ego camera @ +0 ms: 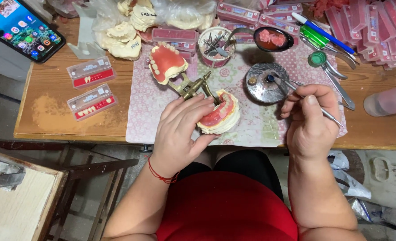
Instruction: Applying and shaping material on a dental model using a specialized tool
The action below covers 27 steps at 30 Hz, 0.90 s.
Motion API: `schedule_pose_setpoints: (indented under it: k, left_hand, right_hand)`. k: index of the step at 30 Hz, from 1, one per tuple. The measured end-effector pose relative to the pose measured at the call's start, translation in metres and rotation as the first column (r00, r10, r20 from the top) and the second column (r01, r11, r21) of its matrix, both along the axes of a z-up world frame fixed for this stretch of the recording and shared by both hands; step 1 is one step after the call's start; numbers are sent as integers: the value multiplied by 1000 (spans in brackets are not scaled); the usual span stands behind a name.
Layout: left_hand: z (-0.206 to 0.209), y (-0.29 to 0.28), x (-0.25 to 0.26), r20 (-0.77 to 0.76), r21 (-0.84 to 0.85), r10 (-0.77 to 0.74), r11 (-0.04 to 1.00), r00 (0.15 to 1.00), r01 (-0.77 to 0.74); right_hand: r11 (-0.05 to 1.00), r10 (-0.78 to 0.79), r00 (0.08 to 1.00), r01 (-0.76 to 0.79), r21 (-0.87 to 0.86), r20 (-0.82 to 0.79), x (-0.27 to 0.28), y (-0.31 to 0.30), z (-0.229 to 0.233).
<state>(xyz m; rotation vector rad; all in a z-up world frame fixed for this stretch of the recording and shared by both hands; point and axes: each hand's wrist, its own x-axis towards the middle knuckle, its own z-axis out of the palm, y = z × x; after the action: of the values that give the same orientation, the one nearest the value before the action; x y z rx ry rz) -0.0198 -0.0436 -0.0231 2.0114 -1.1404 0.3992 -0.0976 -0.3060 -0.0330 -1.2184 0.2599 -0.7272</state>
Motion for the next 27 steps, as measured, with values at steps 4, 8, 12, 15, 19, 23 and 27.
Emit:
schedule_pose_setpoints:
  k: [4,8,12,15,19,23,27]
  left_hand:
    - [-2,-2,3,-3,36,21,999,1000,-21]
    - [-2,-3,2,16,33,34,999,999,-34]
    - [-2,-8,1,37,10,87,996,996,-87]
    - [-3,-11,-1,49,25,114,993,992,-115]
    - [-1,-12,-2,33,37,125,991,992,-127]
    - [2,-12,-5,-17,15,113,994,993,-113]
    - [3,-13,-8,-94,-93,101,990,990,-109]
  right_hand:
    - [1000,-2,1000,2,9,-14,0,0,-1]
    - [1000,-7,1000,7,-15,-12,0,0,-2]
    - [999,-5,1000,5,-46,-10,0,0,-2]
    - [998,-15,1000,13,-69,-21,0,2,-1]
    - [998,-4,1000,3,-65,-12,0,1,-2]
    - [997,-33,999,32,-74,-10,-1,3,-4]
    - [958,-19,995,46,-282,97,-11,13,-15]
